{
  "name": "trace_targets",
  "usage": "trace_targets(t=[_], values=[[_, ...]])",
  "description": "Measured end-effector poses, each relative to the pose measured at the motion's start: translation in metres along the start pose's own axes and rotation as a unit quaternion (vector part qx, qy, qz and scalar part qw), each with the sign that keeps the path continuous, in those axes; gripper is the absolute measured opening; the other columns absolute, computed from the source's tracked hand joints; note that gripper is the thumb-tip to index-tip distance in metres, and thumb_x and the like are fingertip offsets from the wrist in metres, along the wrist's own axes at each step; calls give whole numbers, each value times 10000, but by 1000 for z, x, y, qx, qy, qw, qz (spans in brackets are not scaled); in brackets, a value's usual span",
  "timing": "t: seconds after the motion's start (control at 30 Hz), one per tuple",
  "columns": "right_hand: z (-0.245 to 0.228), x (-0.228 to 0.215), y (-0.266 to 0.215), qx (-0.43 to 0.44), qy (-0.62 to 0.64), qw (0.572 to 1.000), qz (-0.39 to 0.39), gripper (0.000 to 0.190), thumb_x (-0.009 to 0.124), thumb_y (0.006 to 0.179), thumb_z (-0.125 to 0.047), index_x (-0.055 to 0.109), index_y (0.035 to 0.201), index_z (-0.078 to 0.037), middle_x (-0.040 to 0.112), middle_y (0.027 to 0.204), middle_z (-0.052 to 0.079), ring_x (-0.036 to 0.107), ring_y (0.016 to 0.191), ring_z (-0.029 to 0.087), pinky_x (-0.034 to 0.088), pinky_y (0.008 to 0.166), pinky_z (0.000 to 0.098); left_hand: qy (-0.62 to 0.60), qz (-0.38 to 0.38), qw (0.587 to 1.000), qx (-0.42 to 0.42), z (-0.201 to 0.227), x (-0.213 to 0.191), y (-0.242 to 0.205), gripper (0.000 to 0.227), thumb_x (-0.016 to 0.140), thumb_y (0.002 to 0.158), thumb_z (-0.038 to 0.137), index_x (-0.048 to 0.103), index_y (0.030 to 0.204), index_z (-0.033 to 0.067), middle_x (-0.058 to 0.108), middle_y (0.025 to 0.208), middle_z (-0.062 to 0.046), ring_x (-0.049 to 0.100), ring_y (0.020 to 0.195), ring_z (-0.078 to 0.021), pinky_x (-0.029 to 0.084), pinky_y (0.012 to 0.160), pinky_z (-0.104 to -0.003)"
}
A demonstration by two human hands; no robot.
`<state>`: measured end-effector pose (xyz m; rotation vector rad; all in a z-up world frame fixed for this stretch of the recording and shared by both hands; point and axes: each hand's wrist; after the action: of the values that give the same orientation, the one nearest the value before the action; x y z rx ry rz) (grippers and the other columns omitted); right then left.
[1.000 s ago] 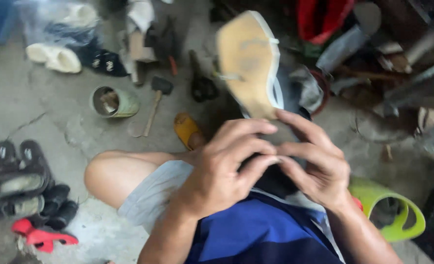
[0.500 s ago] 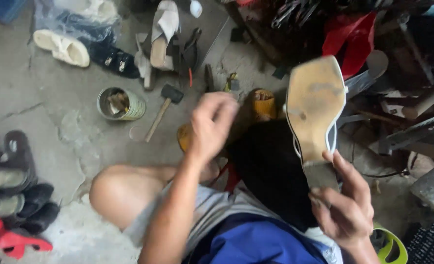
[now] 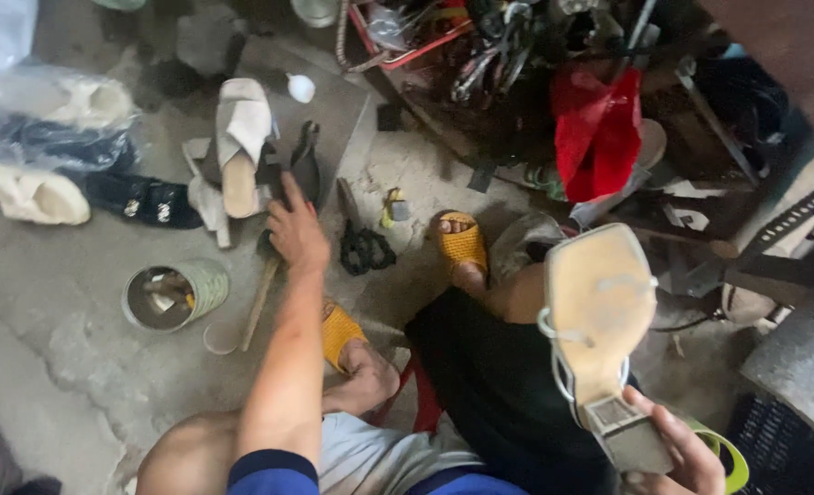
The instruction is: Repairing the heel and sole of a sandal using pliers, a file, and nails in a workshop.
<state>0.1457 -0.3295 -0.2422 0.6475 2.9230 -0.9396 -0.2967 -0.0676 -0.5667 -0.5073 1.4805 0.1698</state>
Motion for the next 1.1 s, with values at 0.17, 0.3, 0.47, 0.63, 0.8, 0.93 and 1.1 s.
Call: trace_targets(t=[0.17,0.3,0.47,0.63,0.8,0.93,1.1], values=[[-63,76,-20,-43,32,998,26,784,542,591,303,529,1359,145,600,1457,320,651,582,139,386,423,160,-72,-81,994,2,-10,-6,13,1406,948,668,365,-30,1661,182,476,1367,-354,583,1083,-541,474,963,-558],[-93,86,-15,-198,-240,950,19,479,648,824,12,559,1264,179,599,1473,264,632,1327,237,484,1086,245,-61,-8,998,19,-9,-26,13,746,554,888,193,321,1589,97,523,1285,-351,617,1002,-529,513,819,-606],[-63,63,22,-513,-206,820,-145,86,592,962,-156,603,954,-71,521,1356,408,628,1258,582,581,1050,589,-346,34,936,55,-14,-89,-25,505,433,1001,73,386,1487,-56,487,1502,-316,487,1368,-455,381,1132,-471],[-67,69,23,-549,-167,809,-129,109,589,979,-116,655,953,-33,541,1332,414,638,1259,510,589,1049,499,-541,14,834,112,57,-294,-216,427,367,1145,166,351,1560,70,582,949,-145,442,588,-100,399,549,-231],[-58,69,24,-552,-152,808,-138,163,570,1030,-182,677,1021,-58,554,1375,362,707,1197,460,613,986,418,-521,116,839,106,49,-311,-372,409,435,1081,129,523,1434,-58,723,887,-225,563,586,-154,485,471,-237],[-49,77,21,-575,-120,795,-149,131,590,1025,-135,673,1028,-33,559,1364,365,675,1226,493,597,1037,464,-410,108,809,408,47,-335,-400,207,427,1084,135,507,1213,-5,689,899,-219,698,697,-287,583,604,-313],[-50,83,16,-599,-106,781,-141,160,567,1020,-95,687,985,6,552,1333,389,671,1202,519,555,1122,520,-344,115,803,474,48,-337,-407,310,456,1091,62,499,1379,-45,698,1007,-255,749,822,-309,615,633,-339]])
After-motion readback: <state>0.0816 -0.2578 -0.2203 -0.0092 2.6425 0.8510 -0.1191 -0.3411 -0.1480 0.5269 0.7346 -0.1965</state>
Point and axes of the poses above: each hand's wrist, its own y-axis towards the middle knuckle, its own x-axis out of the palm, z = x × y
